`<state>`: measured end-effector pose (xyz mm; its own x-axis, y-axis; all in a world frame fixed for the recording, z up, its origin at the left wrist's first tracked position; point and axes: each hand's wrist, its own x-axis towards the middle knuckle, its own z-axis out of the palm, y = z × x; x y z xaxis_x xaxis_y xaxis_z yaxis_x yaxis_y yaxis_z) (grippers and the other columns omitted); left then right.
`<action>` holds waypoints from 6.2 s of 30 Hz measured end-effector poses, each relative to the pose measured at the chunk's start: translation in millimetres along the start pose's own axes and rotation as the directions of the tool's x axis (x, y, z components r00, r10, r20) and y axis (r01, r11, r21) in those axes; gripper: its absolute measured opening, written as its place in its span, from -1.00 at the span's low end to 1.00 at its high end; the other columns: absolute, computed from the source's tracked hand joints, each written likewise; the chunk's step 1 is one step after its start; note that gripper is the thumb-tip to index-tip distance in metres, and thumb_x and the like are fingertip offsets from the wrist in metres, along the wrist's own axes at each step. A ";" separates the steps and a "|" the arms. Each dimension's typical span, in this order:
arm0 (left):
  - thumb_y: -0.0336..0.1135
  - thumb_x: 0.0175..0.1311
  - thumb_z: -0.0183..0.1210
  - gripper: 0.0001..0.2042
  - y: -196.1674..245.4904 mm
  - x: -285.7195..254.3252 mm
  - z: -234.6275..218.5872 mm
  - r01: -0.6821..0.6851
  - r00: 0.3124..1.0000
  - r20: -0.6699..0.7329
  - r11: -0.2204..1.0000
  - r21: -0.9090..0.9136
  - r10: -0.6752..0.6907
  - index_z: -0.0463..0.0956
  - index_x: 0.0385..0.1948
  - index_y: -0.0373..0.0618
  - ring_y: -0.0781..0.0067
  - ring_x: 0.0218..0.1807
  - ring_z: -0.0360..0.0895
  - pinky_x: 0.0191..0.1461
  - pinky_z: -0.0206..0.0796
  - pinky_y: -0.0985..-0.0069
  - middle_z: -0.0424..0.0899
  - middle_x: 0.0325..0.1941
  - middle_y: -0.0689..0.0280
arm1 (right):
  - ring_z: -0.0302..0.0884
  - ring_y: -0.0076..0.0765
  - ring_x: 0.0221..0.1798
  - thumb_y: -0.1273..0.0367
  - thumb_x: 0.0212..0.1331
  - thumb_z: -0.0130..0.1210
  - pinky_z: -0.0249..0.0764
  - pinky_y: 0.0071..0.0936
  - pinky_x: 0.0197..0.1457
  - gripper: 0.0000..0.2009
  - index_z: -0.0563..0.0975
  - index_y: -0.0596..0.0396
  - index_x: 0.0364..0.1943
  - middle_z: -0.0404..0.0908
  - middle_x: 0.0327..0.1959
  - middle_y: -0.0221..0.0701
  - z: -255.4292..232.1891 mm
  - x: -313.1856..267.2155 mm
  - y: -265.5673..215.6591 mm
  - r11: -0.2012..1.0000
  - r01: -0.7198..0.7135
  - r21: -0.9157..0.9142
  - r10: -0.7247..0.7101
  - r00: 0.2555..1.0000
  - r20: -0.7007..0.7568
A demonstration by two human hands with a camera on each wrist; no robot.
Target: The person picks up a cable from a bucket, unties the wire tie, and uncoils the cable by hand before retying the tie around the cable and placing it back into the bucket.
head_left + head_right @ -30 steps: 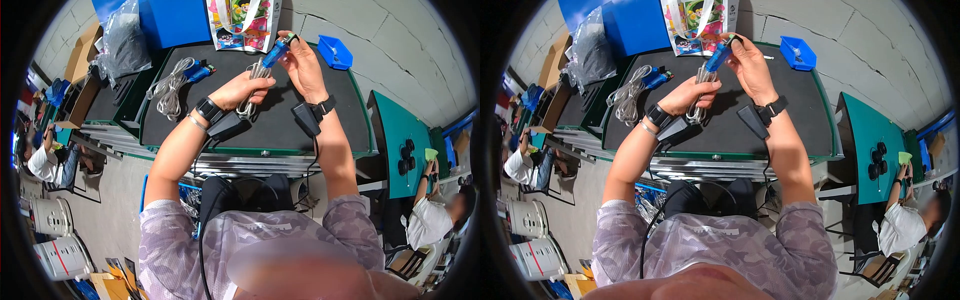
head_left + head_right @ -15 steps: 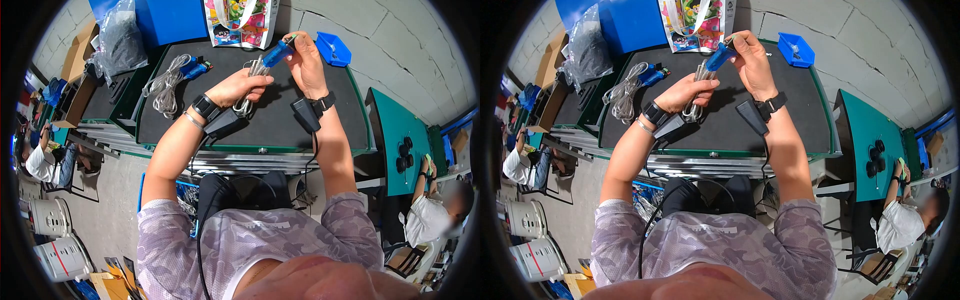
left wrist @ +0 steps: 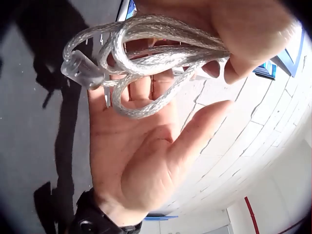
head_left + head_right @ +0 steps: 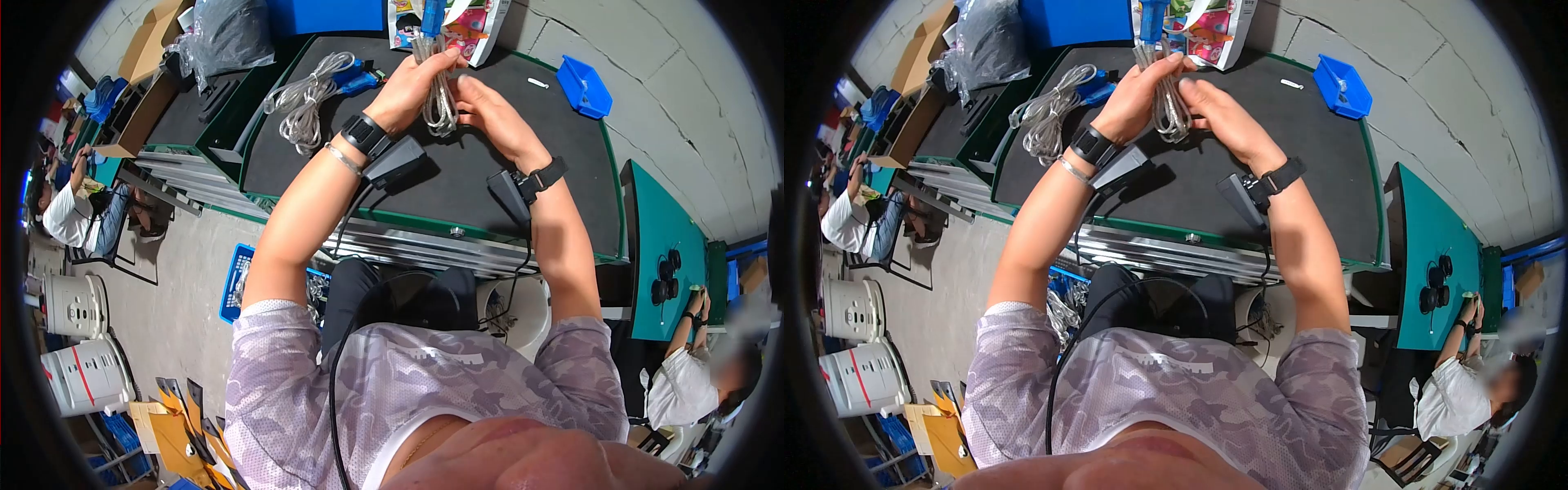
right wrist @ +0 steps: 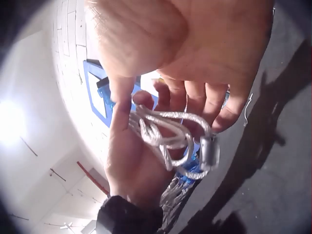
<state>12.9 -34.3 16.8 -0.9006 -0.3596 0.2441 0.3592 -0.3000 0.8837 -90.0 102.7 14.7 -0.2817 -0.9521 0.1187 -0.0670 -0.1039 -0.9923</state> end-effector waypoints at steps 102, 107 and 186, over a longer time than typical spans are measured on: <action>-0.33 0.24 0.19 -0.84 -4.8 4.2 -10.3 0.168 0.982 0.080 0.986 0.017 -0.169 0.54 -0.23 -0.17 0.67 -0.41 0.42 -0.20 0.34 0.63 0.56 -0.39 0.43 | 0.43 -0.57 -0.60 0.32 0.38 -0.06 0.38 -0.55 -0.49 -0.77 0.47 0.16 -0.02 0.50 -0.61 -0.45 -5.5 5.3 3.9 0.699 0.242 -0.673 -0.549 0.784 -0.288; -0.32 0.24 0.19 -0.83 -5.2 3.8 -11.9 0.187 0.976 0.118 0.982 -0.018 -0.183 0.53 -0.22 -0.16 0.66 -0.39 0.44 -0.21 0.35 0.63 0.57 -0.38 0.43 | 0.42 -0.58 -0.61 0.34 0.37 -0.05 0.38 -0.55 -0.49 -0.78 0.48 0.12 -0.03 0.51 -0.61 -0.44 -3.2 4.7 3.2 0.670 0.249 -0.699 -0.581 0.762 -0.286; -0.32 0.29 0.02 -0.75 8.9 3.7 -16.2 0.280 0.954 0.085 0.955 0.097 -0.288 0.27 -0.63 -0.03 0.73 -0.65 0.08 -0.60 -0.09 0.67 0.17 -0.65 0.55 | 0.51 -0.39 -0.46 0.39 0.33 -0.02 0.44 -0.47 -0.35 -0.69 0.48 0.13 0.11 0.60 -0.39 -0.32 5.1 4.6 8.4 0.668 0.294 -0.683 -0.549 0.815 -0.185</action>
<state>16.8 -52.5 19.1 -0.9834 -0.1813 0.0122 0.0673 -0.3011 0.9512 -86.9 95.9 6.7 -0.3704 -0.6657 0.6478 -0.7817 -0.1533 -0.6045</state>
